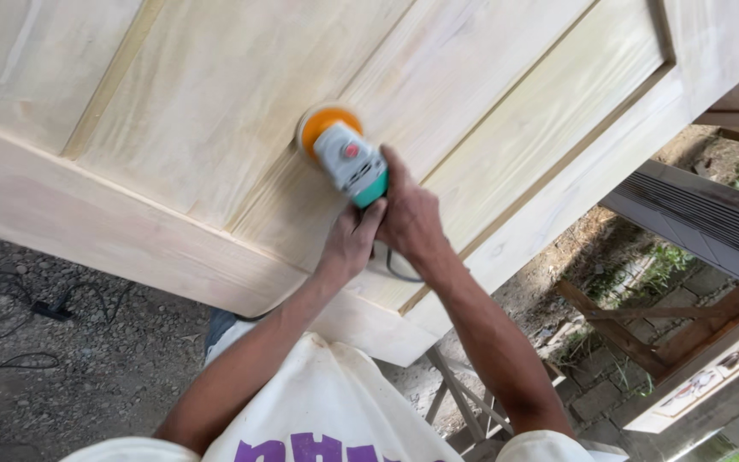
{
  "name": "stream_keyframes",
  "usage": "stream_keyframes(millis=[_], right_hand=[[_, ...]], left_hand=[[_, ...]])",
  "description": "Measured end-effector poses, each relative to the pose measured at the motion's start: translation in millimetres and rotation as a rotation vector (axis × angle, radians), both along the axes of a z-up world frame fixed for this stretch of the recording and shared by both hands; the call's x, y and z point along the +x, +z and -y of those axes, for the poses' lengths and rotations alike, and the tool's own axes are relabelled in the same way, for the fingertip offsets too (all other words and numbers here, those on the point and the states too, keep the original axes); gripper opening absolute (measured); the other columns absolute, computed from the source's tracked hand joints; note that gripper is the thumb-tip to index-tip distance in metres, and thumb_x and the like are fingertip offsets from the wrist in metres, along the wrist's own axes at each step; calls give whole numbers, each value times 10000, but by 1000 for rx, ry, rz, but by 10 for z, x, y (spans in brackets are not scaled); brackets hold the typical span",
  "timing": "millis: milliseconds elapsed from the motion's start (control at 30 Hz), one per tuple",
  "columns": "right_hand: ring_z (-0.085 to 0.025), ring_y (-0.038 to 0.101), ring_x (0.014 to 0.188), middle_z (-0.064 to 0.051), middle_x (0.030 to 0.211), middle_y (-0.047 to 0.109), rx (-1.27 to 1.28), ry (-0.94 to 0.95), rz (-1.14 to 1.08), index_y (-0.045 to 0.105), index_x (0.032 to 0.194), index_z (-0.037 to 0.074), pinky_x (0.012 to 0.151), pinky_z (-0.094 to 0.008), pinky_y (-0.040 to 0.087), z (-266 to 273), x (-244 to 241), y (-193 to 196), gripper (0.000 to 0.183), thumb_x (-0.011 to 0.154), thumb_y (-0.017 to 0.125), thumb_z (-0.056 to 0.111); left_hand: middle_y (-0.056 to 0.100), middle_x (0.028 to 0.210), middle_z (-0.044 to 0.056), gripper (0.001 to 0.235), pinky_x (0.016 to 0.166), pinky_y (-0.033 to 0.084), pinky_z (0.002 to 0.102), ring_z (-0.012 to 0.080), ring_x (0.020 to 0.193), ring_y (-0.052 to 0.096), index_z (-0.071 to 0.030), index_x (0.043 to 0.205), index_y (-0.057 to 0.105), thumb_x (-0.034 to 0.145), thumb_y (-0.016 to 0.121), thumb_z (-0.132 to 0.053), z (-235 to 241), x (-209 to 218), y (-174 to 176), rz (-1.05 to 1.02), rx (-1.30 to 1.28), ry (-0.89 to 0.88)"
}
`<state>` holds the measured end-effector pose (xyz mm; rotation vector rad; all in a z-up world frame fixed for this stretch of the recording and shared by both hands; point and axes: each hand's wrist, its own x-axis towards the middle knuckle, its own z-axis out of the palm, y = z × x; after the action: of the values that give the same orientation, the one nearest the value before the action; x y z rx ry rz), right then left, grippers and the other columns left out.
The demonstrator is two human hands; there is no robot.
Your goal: The person uses a handheld orbital sander to smooth the surface of a large, light-colored wooden panel. They move the sander systematically across the flat face and along the raised edges of the panel, occasionally pausing to wipe away dust with their hand.
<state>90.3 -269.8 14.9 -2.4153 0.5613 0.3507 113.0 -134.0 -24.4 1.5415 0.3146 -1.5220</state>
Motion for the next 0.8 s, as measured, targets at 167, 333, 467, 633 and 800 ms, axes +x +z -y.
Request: stream_keyframes(millis=[167,333,467,633,800], right_hand=[[-379,753,704,-223,928,752,-24,-96,-46,213,1523,83,594,-434,650,817,236,-90,912,923,847,345],[-385,777,789,-273,1075,724,24,-96,42,202,1531,66,667,-425,646,1669,289,-145,868,988,848,266],[-411,780,880,-288,1103,746,-33,-28,109,230,1517,78,795,-462,697,2107,364,-168,824,1006,859,227],[-436,783,1005,-270,1171,755,-64,19,205,225,1460,67,862,-496,686,2497,535,-224,785,1018,860,201],[-429,798,1003,-258,1154,761,-47,-60,217,231,1431,59,827,-493,690,2599,536,-267,787,986,862,213]], left_hand=[[712,1218,162,902,935,538,364,258,1097,691,-37,1444,509,871,539,-732,923,392,-180,182,-262,19],[732,1126,138,1076,856,604,379,284,1051,742,-61,1447,450,748,403,-878,1816,539,-268,149,-304,-118],[735,1115,120,1162,873,600,384,264,1044,724,-64,1438,483,731,285,-965,2325,574,-437,279,-308,-158],[772,976,86,1167,815,602,369,228,951,757,-74,1327,612,693,265,-991,2755,769,-510,353,-319,-112],[784,888,86,1106,686,645,386,228,843,824,-74,1293,643,708,278,-938,2892,887,-412,292,-188,-269]])
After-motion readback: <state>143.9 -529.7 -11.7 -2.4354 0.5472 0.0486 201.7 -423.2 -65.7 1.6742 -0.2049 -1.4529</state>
